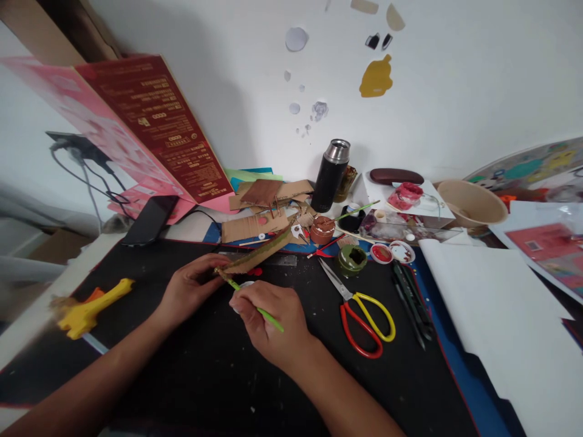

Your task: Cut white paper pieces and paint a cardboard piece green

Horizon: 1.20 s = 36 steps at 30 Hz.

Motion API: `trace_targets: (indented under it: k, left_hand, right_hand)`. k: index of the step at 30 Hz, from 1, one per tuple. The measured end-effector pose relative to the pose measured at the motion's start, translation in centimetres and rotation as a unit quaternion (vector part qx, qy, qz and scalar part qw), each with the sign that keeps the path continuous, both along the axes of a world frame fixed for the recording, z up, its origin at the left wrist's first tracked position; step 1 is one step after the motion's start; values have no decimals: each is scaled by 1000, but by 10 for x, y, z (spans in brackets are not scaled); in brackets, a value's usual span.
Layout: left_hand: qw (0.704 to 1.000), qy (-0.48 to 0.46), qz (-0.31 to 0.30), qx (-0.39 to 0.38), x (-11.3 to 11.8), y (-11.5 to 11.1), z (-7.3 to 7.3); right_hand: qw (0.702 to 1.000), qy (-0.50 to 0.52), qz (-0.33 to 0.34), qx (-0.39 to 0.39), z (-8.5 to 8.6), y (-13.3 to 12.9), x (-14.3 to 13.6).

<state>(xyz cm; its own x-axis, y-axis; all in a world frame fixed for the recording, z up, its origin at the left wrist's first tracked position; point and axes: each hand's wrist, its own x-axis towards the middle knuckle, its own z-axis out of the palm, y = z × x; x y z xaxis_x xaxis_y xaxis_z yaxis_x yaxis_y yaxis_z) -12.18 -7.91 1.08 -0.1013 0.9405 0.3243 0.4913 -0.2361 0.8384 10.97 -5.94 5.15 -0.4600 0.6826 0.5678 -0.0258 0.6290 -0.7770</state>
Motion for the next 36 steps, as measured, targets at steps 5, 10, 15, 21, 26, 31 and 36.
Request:
trace_targets:
  k: [5, 10, 15, 21, 26, 31, 36]
  left_hand:
    - [1000, -7, -2, -2, -1, 0, -2]
    - [1000, -5, -2, -2, -1, 0, -3]
    - [1000, -14, 1, -3, 0, 1, -2]
    - [1000, -9, 1, -20, 2, 1, 3]
    - [1000, -4, 1, -21, 2, 1, 3]
    - [1000, 2, 0, -19, 1, 0, 2]
    - [999, 12, -3, -31, 0, 0, 3]
  right_hand:
    - [1000, 5, 1, 0, 1, 0, 0]
    - [1000, 4, 6, -1, 0, -1, 1]
    - [1000, 1, -1, -1, 0, -1, 1]
    - [1000, -21, -18, -6, 2, 2, 6]
    - [999, -22, -26, -15, 3, 4, 12]
    - [999, -20, -48, -16, 2, 6, 16]
    - [998, -7, -56, -22, 2, 8, 20]
